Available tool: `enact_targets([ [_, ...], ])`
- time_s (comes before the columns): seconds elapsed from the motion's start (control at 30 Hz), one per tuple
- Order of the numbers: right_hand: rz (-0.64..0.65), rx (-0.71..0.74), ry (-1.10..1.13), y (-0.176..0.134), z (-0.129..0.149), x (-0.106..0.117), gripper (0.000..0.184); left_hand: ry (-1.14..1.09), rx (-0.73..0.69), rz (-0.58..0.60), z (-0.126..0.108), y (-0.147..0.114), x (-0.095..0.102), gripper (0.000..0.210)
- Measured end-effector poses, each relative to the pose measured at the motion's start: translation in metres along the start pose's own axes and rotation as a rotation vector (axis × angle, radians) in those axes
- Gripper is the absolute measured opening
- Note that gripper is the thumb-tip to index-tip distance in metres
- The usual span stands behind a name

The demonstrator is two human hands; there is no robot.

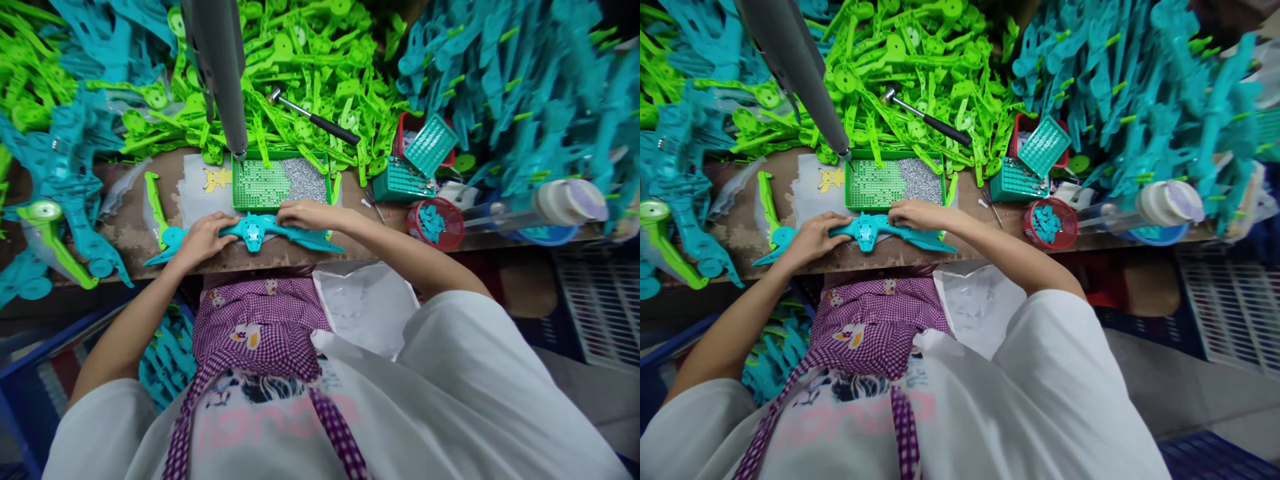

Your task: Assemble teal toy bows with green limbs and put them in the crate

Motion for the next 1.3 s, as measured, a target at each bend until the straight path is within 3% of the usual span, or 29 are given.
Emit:
enact_targets([
  [0.13,-0.084,-0.156,-0.025,-0.004,-0.002,0.0,0.02,-0.002,-0.007,0.002,-0.002,0.0,0.001,0.037],
  [0.23,0.002,-0.222,-0.125,0.0,0.0,0.003,0.012,0.009,-0.001,0.001,-0.003,0.001,0.001,0.036],
  [0.33,0.028,-0.197,-0.276,0.001,0.01,0.004,0.01,0.008,0.004,0.002,-0.004,0.001,0.001,0.037],
  [0.53,-0.001,-0.133,-0.546,-0.024,0.036,-0.016,0.03,-0.005,0.012,0.017,-0.001,0.0,-0.001,0.037],
  [0.7,0.02,-0.161,-0.526,-0.023,0.036,-0.022,0.034,0.01,-0.004,0.014,0.0,0.0,-0.002,0.037],
  [0.9,-0.083,-0.187,-0.427,-0.033,0.03,-0.015,0.042,0.03,-0.037,0.017,0.001,0.0,-0.002,0.038],
  [1.0,-0.307,-0.213,-0.277,-0.035,0.051,-0.005,0.044,0.04,-0.027,0.01,0.002,0.0,-0.003,0.038],
  [1.1,-0.781,-0.258,-0.042,-0.012,0.081,0.016,0.046,0.055,-0.01,0.0,0.002,-0.002,-0.004,0.04],
  [1.2,-1.222,-0.353,0.138,0.041,0.09,0.035,0.054,0.05,-0.012,-0.002,-0.001,-0.003,-0.004,0.04],
  [1.23,-1.31,-0.392,0.191,0.063,0.086,0.041,0.058,0.046,-0.007,-0.003,-0.002,-0.003,-0.003,0.04],
  [1.3,-1.282,-0.456,0.258,0.111,0.071,0.054,0.068,0.043,0.013,0.0,-0.004,-0.003,-0.001,0.039],
])
Point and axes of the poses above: each hand's wrist, its own y-axis towards the middle knuckle, its own x-axis out of the back of the hand, z = x × y, the point moved 4 cm from there along y, towards the middle knuckle, and after that the axes turned 15 degrees about -z, right-handed, at the moved point
